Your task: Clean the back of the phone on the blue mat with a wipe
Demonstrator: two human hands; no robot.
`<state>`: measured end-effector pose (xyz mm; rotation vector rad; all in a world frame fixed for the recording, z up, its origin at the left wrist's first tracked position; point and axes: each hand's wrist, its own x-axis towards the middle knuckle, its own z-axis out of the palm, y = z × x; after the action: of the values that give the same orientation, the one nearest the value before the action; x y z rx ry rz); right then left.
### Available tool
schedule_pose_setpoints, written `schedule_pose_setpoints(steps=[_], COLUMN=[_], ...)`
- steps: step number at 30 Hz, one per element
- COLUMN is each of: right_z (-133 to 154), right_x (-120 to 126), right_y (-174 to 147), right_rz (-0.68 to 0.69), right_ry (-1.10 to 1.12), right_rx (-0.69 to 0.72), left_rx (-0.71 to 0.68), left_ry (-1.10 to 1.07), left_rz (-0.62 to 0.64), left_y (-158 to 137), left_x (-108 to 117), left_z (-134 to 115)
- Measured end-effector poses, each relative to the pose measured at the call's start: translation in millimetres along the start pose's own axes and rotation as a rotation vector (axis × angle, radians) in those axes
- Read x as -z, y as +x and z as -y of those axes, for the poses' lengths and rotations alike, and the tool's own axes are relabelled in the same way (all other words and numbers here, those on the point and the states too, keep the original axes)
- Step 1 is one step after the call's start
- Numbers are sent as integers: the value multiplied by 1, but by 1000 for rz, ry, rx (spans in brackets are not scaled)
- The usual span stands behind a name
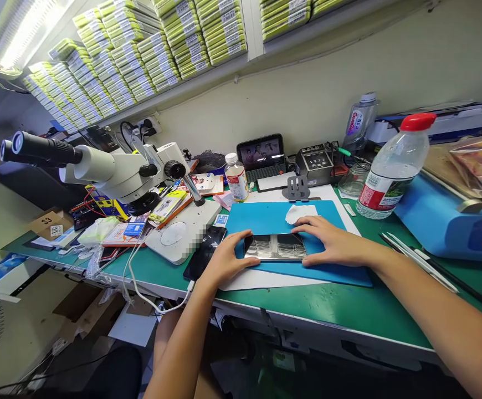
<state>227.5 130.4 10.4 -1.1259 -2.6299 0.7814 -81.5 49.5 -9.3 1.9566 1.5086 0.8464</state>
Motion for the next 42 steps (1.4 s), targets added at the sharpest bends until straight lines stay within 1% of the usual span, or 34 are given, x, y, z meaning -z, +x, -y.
schedule_pose_setpoints(steps=[5, 12, 18, 25, 34, 42], right_z=[1, 1, -2, -2, -1, -3], right_x=[1, 3, 3, 3, 4, 2], right_y=[0, -1, -1, -1, 0, 1], right_rz=[1, 61, 65, 54, 47, 42], right_ry=[4, 6, 44, 38, 29, 33], right_rx=[6, -35, -50, -39, -21, -8], left_rx=[8, -8, 0, -2, -67, -74], left_ry=[11, 18, 19, 10, -13, 49], left_rz=[13, 5, 12, 21, 60, 56], left_y=[0, 0, -2, -1, -6, -5], left_x=[2, 3, 5, 3, 9, 5], left_z=[-1, -2, -2, 1, -2, 0])
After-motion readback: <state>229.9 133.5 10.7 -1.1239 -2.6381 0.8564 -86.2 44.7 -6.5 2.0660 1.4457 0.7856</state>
